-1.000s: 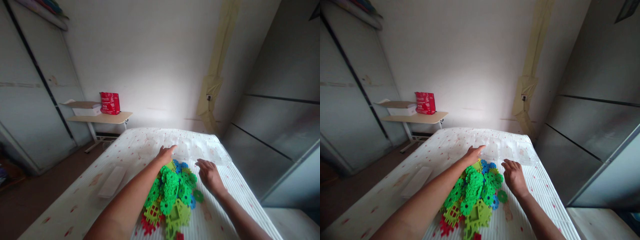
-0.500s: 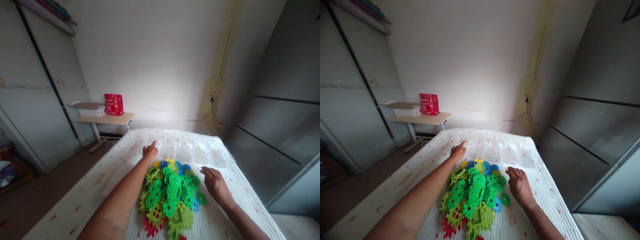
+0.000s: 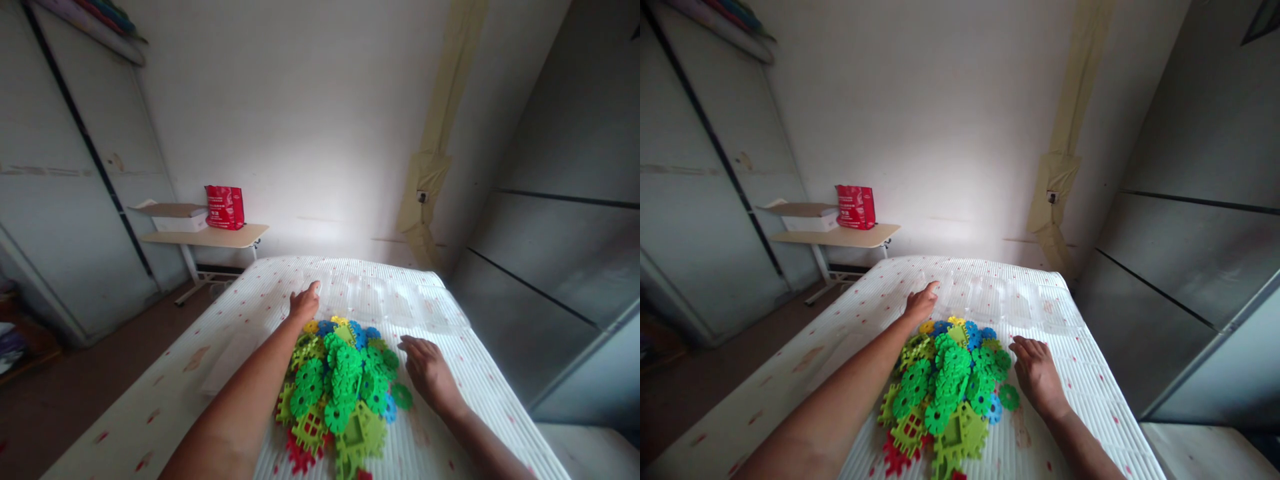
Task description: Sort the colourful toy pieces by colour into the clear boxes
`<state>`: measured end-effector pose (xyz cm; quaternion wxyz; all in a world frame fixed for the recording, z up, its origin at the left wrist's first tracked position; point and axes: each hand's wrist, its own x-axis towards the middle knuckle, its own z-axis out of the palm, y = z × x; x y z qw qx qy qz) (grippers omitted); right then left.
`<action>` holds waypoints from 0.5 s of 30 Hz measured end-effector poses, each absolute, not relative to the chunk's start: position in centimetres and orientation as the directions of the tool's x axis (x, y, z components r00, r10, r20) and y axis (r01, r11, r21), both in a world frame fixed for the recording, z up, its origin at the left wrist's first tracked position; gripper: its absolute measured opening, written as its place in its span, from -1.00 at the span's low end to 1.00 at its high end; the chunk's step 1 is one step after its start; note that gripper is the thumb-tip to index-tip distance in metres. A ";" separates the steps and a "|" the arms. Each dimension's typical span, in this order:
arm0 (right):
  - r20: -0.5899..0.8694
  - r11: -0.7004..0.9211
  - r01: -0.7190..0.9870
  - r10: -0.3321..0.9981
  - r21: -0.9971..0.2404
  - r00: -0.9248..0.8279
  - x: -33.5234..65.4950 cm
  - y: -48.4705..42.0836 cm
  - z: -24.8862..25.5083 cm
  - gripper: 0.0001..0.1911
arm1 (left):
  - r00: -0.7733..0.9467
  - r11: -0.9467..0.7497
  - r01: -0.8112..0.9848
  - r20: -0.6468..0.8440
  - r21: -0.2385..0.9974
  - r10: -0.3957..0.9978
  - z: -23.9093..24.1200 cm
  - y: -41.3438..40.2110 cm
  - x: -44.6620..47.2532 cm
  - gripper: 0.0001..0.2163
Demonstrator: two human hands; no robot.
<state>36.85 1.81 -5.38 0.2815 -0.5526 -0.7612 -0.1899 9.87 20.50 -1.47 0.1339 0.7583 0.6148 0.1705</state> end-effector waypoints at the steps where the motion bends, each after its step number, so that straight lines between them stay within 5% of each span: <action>1: 0.639 0.317 0.948 0.734 -0.022 -0.230 36.8 1.8 -5.4 -0.65 | 0.193 -0.216 0.884 0.098 0.413 0.976 -1.4 20.4 9.8 -0.56; 8: 0.661 0.347 0.932 0.724 -0.104 -0.196 36.3 2.0 -5.0 -0.67 | 0.199 -0.241 0.868 0.141 0.434 0.970 -0.5 19.8 9.5 -0.54; 11: 0.629 0.403 0.851 0.769 -0.337 -0.115 34.4 1.2 -2.0 -0.69 | 0.175 -0.239 0.855 0.178 0.460 0.968 0.9 18.9 9.3 -0.52; 15: 0.476 0.533 0.425 0.845 -0.731 -0.242 30.5 -2.7 6.1 -0.68 | 0.165 -0.251 0.830 0.210 0.498 0.964 2.8 16.2 8.9 -0.58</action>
